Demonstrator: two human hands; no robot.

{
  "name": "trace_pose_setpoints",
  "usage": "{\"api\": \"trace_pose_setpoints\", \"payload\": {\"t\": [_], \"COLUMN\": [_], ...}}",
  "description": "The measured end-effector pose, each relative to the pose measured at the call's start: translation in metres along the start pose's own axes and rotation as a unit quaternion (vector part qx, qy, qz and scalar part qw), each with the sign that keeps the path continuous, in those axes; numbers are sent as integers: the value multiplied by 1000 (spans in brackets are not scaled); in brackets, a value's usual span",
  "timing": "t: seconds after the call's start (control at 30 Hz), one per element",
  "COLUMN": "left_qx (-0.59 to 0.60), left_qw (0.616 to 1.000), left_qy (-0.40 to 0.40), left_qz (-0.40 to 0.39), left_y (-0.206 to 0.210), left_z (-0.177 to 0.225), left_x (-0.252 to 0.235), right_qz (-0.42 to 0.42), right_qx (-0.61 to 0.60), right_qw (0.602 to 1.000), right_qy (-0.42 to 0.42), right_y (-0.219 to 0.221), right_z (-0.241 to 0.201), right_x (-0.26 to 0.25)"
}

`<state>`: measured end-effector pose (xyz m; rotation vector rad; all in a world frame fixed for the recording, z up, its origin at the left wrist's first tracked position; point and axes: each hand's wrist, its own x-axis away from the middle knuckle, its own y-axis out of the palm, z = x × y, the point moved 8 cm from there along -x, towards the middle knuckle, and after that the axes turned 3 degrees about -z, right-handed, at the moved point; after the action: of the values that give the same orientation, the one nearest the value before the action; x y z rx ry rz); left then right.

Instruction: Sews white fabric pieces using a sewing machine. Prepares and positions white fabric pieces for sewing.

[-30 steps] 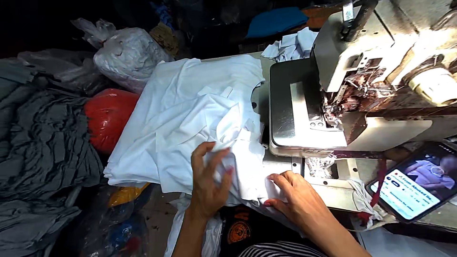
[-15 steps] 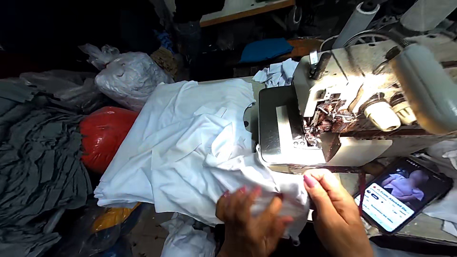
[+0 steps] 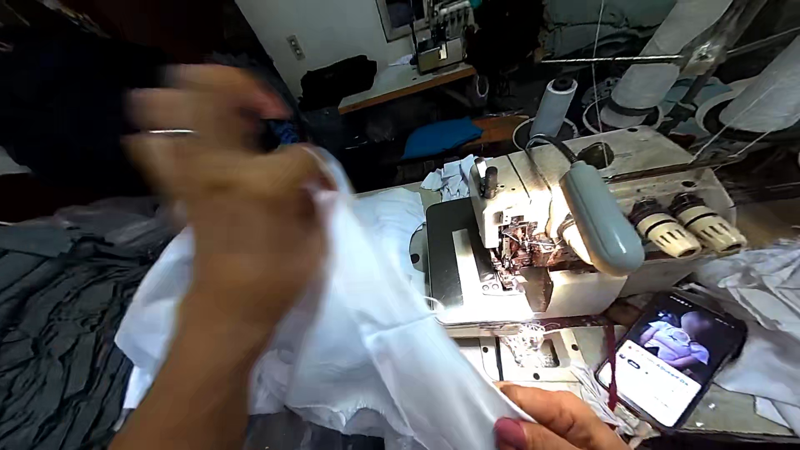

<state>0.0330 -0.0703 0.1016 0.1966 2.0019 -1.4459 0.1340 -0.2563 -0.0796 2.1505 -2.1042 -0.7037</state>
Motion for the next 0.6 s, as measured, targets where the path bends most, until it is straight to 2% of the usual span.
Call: {"api": "trace_pose_setpoints", "payload": {"t": [0.03,0.1,0.13,0.17,0.23,0.3,0.43,0.53,0.6], "left_qx": [34,112,137,155,186,191,203,232,234], "left_qw": [998,980,971,969,976,980,975,969,967], "left_qy": [38,42,31,21,-1,-29,-66,-65,-77], "left_qz": [-31,-160,-196,-189,-110,-42,-67,-60,-64], "left_y": [33,112,141,157,160,155,149,143,140], "left_z": [20,55,70,83,101,108,106,114,125], "left_x": [-19,-23,-14,-3,18,40,83,107,112], "right_qz": [27,95,115,134,179,221,232,153,135], "right_qx": [18,157,242,301,303,213,52,14,11], "right_qw": [999,982,960,938,926,943,967,972,974], "right_qy": [0,40,81,112,137,132,89,175,184], "right_y": [-7,-33,-46,-56,-66,-69,-71,-73,-71], "right_z": [4,21,30,40,59,72,73,61,62], "right_x": [8,30,40,47,48,31,15,33,34]}}
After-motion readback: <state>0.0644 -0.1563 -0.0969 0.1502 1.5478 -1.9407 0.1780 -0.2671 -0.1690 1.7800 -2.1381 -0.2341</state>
